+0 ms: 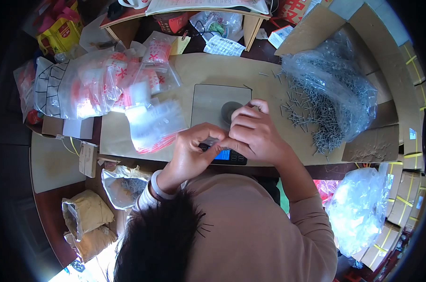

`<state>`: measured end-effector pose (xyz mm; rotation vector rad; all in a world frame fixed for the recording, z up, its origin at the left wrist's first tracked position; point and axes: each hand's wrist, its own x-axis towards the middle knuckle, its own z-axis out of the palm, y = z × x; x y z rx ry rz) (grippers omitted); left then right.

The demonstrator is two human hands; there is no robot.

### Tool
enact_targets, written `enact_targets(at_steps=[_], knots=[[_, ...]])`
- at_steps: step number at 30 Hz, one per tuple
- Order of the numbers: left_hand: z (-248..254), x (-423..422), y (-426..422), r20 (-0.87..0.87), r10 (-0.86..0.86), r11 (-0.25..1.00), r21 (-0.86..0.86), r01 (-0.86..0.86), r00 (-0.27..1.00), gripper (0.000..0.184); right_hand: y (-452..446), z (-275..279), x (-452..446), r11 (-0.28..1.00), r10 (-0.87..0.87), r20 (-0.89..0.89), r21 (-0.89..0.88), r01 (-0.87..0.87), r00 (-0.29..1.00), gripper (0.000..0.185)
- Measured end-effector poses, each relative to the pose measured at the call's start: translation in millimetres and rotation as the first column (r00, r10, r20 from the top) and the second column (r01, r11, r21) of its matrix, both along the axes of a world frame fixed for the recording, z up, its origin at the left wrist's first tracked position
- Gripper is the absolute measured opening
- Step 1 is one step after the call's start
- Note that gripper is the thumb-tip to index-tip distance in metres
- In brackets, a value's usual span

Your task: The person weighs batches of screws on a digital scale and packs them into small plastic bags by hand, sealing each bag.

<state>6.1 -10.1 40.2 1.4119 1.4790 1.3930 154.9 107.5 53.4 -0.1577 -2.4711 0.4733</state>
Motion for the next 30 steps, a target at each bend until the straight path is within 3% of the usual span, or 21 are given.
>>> enact_targets(at_steps=[5,6,10,12,15,17,19,21,24,25,26,30], knots=[[2,-14,-4,0.207,-0.126,0.991,0.064,0.115,0.970,0.008,3,11,10,1.000,0.008,-0.052,0.028,-0.006,0.999,0.032],[3,-17,-6,0.265,-0.066,0.998,0.024,0.062,0.962,0.008,5,12,13,0.999,-0.012,-0.066,0.029,0.014,0.998,0.032],[-4,-20,-9,0.395,-0.092,0.996,0.056,0.076,0.914,0.013,2,5,10,0.998,0.013,-0.125,-0.063,-0.021,0.992,0.031],[-2,-24,-14,0.349,-0.080,0.997,0.018,0.079,0.934,0.013,4,-4,9,0.994,0.028,-0.144,-0.101,-0.043,0.989,0.028],[-7,-45,-29,0.198,-0.086,0.993,-0.067,0.101,0.976,0.012,9,-20,17,0.959,0.029,0.010,-0.284,-0.025,1.000,0.014],[-14,-72,-51,0.186,-0.066,0.987,-0.133,0.092,0.980,0.011,20,-38,36,0.946,-0.229,0.031,-0.229,0.230,0.973,0.021],[-2,-100,-76,-0.038,-0.027,0.975,-0.221,0.018,0.999,0.009,36,-60,64,0.866,-0.473,0.046,-0.159,0.474,0.880,0.032],[3,-114,-102,0.023,0.136,0.940,-0.318,-0.122,0.990,0.007,59,-84,108,0.735,-0.673,0.017,-0.093,0.672,0.739,0.037],[-10,-158,-148,-0.105,0.116,0.804,-0.575,-0.155,0.988,0.008,75,-96,174,0.473,-0.881,-0.025,-0.031,0.881,0.472,0.035],[-13,-158,-147,-0.187,0.101,0.758,-0.622,-0.197,0.977,0.011,74,-95,192,0.425,-0.905,-0.043,-0.027,0.905,0.423,0.035],[-15,-159,-147,-0.089,0.122,0.692,-0.706,-0.149,0.989,0.016,72,-95,208,0.377,-0.925,-0.062,-0.024,0.926,0.376,0.035],[-24,-146,-128,-0.258,0.162,0.740,-0.606,-0.291,0.952,0.019,61,-125,266,0.186,-0.968,-0.182,-0.057,0.981,0.173,0.032]])
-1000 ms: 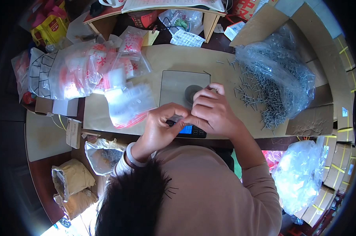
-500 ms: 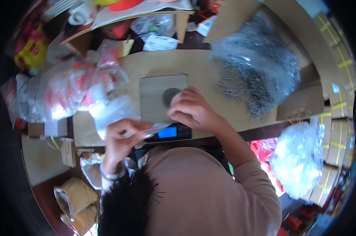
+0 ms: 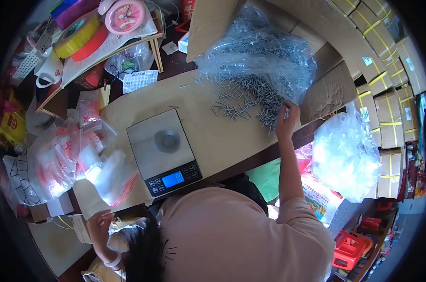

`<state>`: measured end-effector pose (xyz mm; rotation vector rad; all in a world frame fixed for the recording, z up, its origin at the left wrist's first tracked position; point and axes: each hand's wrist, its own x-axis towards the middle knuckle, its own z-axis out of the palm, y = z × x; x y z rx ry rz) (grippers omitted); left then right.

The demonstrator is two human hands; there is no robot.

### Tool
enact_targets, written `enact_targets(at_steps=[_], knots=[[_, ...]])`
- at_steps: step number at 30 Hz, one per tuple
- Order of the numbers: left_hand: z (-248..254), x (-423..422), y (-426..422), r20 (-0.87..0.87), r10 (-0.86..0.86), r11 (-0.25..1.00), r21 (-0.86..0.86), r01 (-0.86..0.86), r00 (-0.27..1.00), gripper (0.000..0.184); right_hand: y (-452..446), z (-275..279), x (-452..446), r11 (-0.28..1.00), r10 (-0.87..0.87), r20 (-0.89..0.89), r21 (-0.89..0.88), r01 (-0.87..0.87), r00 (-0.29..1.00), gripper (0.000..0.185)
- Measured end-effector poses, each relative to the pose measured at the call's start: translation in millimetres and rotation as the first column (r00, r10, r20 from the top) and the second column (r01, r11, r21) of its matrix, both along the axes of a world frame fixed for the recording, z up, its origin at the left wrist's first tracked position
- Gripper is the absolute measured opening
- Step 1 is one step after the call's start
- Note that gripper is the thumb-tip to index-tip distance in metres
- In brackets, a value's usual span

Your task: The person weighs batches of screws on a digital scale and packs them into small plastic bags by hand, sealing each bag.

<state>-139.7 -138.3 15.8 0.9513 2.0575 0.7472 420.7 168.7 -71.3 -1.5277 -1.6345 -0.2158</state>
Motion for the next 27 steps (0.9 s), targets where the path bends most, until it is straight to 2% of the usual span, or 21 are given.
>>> enact_targets(at_steps=[2,5,8,11,14,17,20,23,27], knots=[[-4,10,14,0.022,0.014,0.998,0.062,-0.016,1.000,0.019,-6,-14,16,0.985,-0.163,-0.106,0.044,0.169,0.981,0.032],[-13,18,31,0.031,-0.024,0.994,0.109,0.020,0.999,0.019,3,-45,44,0.954,-0.299,-0.150,-0.018,0.300,0.942,0.039],[-18,28,43,-0.013,-0.077,0.983,0.169,0.078,0.997,0.018,25,-60,52,0.947,-0.305,-0.293,-0.190,0.258,0.906,0.053],[-18,32,46,0.004,-0.082,0.974,0.211,0.079,0.997,0.018,37,-54,44,0.910,-0.382,-0.419,-0.327,0.256,0.824,0.061],[-20,34,46,0.022,-0.077,0.975,0.210,0.071,0.997,0.018,39,-50,30,0.916,-0.399,-0.517,-0.259,0.306,0.757,0.057],[-22,34,50,0.016,-0.088,0.979,0.186,0.084,0.996,0.017,31,-47,20,0.934,-0.357,-0.583,-0.215,0.285,0.730,0.051],[-23,37,57,0.026,-0.134,0.964,0.234,0.124,0.991,0.017,23,-37,11,0.906,-0.420,-0.548,-0.289,0.308,0.723,0.049],[-22,42,62,0.031,-0.149,0.959,0.247,0.137,0.988,0.016,28,-44,20,0.924,-0.377,-0.548,-0.280,0.262,0.746,0.053],[-22,45,63,0.037,-0.160,0.956,0.256,0.146,0.986,0.016,34,-42,11,0.909,-0.413,-0.483,-0.271,0.317,0.772,0.060]])
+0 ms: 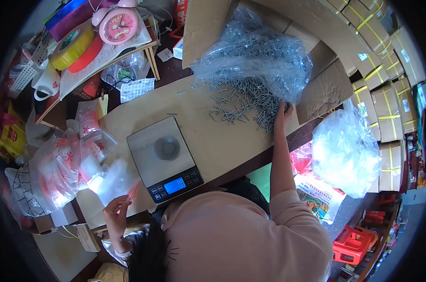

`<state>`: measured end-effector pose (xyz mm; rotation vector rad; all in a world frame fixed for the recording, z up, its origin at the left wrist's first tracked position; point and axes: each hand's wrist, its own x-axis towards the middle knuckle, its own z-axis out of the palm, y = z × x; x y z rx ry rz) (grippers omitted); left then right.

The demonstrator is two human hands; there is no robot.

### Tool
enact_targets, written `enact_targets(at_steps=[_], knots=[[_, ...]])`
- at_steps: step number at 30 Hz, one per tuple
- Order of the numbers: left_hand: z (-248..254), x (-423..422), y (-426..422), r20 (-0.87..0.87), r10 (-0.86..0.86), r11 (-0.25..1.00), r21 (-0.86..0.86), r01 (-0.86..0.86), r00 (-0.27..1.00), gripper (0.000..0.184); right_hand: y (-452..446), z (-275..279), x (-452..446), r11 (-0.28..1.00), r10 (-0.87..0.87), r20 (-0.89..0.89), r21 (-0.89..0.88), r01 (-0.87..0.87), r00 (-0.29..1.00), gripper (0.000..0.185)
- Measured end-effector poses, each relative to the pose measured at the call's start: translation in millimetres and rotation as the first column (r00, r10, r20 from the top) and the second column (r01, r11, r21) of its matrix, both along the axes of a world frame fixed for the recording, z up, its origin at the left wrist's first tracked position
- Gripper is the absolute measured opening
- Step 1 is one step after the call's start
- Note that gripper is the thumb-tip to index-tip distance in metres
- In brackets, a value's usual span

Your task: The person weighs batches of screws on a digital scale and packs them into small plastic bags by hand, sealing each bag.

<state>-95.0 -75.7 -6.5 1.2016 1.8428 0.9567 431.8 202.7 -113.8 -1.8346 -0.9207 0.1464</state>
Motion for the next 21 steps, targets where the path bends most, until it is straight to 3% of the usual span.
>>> enact_targets(at_steps=[5,8,14,20,21], knots=[[-9,0,4,0.017,-0.026,1.000,-0.004,0.026,1.000,0.015,-6,9,-19,0.997,0.023,-0.035,0.075,-0.021,0.999,0.064],[-7,6,11,0.027,-0.046,0.999,0.026,0.046,0.999,0.015,-12,9,-38,0.998,0.050,0.114,0.018,-0.052,0.992,0.064],[-9,8,9,0.034,-0.062,0.997,0.038,0.061,0.997,0.014,-12,10,-52,0.995,0.038,0.194,0.081,-0.055,0.980,0.064],[-6,16,13,0.027,-0.089,0.996,0.033,0.088,0.996,0.014,-18,-6,-91,0.969,0.069,0.338,0.201,-0.144,0.939,0.055],[-5,18,13,0.022,-0.090,0.995,0.035,0.089,0.996,0.014,-24,6,-105,0.957,0.146,0.308,0.195,-0.213,0.940,0.049]])
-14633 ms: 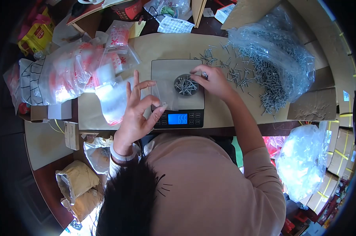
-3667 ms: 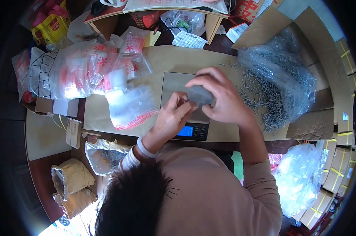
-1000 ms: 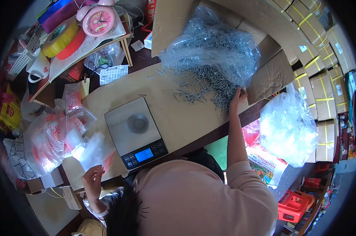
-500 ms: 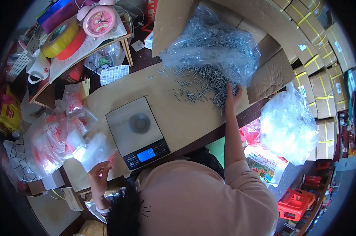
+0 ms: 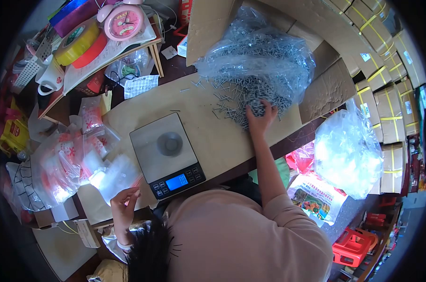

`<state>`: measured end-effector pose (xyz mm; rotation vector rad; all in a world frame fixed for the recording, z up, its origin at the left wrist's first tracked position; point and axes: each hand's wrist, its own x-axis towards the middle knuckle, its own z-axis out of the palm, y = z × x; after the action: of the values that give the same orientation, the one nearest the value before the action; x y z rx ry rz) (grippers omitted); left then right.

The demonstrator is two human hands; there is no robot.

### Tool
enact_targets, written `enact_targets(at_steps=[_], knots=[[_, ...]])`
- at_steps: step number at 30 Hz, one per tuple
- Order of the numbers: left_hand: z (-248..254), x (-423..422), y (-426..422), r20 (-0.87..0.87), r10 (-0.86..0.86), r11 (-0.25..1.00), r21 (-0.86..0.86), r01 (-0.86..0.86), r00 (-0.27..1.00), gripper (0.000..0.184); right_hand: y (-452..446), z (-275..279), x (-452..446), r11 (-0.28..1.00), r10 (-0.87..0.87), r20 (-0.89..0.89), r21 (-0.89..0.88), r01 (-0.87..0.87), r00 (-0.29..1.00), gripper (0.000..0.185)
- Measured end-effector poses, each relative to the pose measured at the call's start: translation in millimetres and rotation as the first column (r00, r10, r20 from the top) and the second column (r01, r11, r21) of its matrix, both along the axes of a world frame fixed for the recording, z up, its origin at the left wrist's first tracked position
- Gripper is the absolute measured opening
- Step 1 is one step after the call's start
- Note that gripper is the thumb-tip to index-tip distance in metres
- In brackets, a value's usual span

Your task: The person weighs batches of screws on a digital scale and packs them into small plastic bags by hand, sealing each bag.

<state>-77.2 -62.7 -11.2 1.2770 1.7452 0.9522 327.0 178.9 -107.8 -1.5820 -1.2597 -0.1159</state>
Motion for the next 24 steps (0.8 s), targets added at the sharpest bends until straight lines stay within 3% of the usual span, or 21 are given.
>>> enact_targets(at_steps=[3,4,10,13,16,24], knots=[[4,3,-1,-0.011,0.000,1.000,0.011,0.000,1.000,0.014,0,2,-27,0.988,0.156,-0.046,-0.004,-0.156,0.987,0.046],[5,3,-2,-0.013,0.002,1.000,0.014,-0.002,1.000,0.014,5,0,-34,0.976,0.212,0.022,0.047,-0.213,0.977,0.043],[13,7,-10,-0.033,0.034,0.999,0.002,-0.034,0.999,0.014,38,16,-72,0.846,0.532,0.193,-0.084,-0.527,0.824,0.043],[12,6,-16,-0.034,0.054,0.999,0.000,-0.054,0.998,0.015,59,42,-74,0.735,0.661,0.073,-0.265,-0.624,0.747,0.041],[12,7,-17,-0.041,0.064,0.998,0.009,-0.064,0.997,0.015,84,61,-68,0.649,0.734,0.069,-0.365,-0.668,0.675,0.036],[15,15,-5,-0.065,-0.032,0.999,-0.022,0.030,0.997,0.019,98,93,-55,0.488,0.832,-0.121,-0.306,-0.818,0.541,0.017]])
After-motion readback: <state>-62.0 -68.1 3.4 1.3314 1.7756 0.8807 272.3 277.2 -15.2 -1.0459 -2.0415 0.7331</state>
